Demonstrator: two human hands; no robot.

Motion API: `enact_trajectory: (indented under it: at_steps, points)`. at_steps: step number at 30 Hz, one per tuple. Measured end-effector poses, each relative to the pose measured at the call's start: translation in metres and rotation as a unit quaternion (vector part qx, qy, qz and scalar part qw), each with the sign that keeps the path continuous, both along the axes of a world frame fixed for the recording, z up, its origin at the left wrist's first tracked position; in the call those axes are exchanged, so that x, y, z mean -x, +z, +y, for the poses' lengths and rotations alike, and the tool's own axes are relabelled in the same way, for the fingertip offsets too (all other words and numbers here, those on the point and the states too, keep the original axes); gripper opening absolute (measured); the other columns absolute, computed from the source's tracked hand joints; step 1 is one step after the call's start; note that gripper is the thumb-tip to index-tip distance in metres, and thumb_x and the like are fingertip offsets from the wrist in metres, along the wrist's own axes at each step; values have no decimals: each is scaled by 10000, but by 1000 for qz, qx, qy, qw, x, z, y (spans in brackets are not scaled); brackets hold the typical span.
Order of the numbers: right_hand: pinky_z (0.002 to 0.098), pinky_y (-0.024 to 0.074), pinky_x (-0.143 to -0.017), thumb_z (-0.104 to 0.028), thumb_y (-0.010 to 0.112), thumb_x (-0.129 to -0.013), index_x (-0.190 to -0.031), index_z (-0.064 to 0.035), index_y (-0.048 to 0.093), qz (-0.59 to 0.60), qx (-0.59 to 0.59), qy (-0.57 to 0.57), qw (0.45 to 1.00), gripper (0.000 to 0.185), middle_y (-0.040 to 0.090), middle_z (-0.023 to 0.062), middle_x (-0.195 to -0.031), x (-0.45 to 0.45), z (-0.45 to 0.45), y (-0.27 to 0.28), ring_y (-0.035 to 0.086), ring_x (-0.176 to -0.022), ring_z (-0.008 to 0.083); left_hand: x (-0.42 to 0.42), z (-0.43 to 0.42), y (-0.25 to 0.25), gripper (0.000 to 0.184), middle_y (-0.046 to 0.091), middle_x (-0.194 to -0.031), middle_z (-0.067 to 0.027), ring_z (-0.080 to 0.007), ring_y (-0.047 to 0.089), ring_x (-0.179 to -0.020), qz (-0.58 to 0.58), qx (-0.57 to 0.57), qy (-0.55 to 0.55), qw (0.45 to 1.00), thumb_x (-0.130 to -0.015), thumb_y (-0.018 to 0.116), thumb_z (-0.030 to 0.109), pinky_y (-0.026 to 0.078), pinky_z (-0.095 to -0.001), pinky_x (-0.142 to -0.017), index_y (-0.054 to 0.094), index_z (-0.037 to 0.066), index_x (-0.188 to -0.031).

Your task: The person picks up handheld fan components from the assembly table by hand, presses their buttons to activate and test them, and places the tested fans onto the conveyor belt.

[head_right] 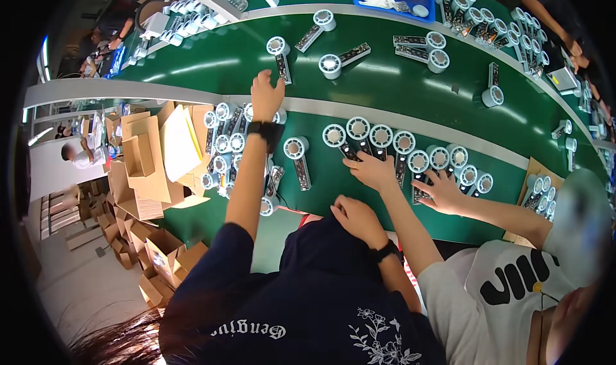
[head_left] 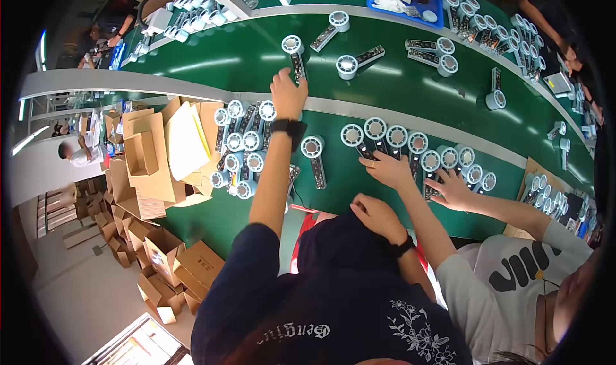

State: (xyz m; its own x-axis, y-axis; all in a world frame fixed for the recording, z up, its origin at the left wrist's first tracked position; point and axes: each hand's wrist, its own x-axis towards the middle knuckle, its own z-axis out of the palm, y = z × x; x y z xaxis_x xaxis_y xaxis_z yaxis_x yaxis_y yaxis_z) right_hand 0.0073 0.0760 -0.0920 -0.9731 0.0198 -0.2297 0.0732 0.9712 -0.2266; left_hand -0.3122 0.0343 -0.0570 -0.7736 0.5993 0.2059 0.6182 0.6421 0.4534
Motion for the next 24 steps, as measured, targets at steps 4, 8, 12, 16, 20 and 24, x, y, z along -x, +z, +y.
enact_trajectory:
  at_steps: [4,8,12,16,20,24]
  points:
    - [280,458,-573,-188,544,-898,-936,-96,592,18,484,-287,827,111,599,-14,-895,41,-71,42,541,-698,138,23,43,12,401,553,-1119,-150,-354,530,-1037,73,165,-48,982,-778,635,195,446,-433,-863,522,29,-1125]
    - [241,425,-580,-151,503,-930,-978,-49,561,137,541,-399,727,127,590,43,-775,94,-52,32,553,-643,124,66,79,-34,421,508,-1201,-155,-350,516,-1064,87,-14,-239,967,-780,643,222,450,-437,-834,508,41,-1135]
    - [234,429,-593,-135,509,-930,-1006,-41,556,156,529,-426,717,130,586,39,-790,115,-44,27,550,-679,95,85,116,-72,395,559,-1094,-136,-313,531,-1033,106,5,-168,980,-787,642,292,445,-438,-793,495,48,-1060]
    - [228,432,-608,-127,515,-929,-1010,-33,555,152,529,-432,715,131,576,39,-786,117,-47,28,540,-679,89,94,127,-78,338,604,-972,-121,-299,561,-979,-5,128,-113,985,-804,632,340,429,-429,-779,512,54,-940]
    - [226,435,-619,-124,521,-927,-1014,-26,554,131,565,-444,684,135,574,41,-786,120,-42,33,535,-675,88,89,95,-46,330,622,-932,-123,-301,579,-931,81,131,-97,983,-838,599,378,405,-459,-798,558,50,-851]
    - [236,440,-633,-116,530,-919,-1015,-22,554,160,547,-463,679,137,579,45,-811,127,-28,32,547,-690,106,91,32,-45,382,566,-1087,-163,-344,555,-942,239,73,-44,967,-848,592,383,400,-474,-833,610,26,-983]
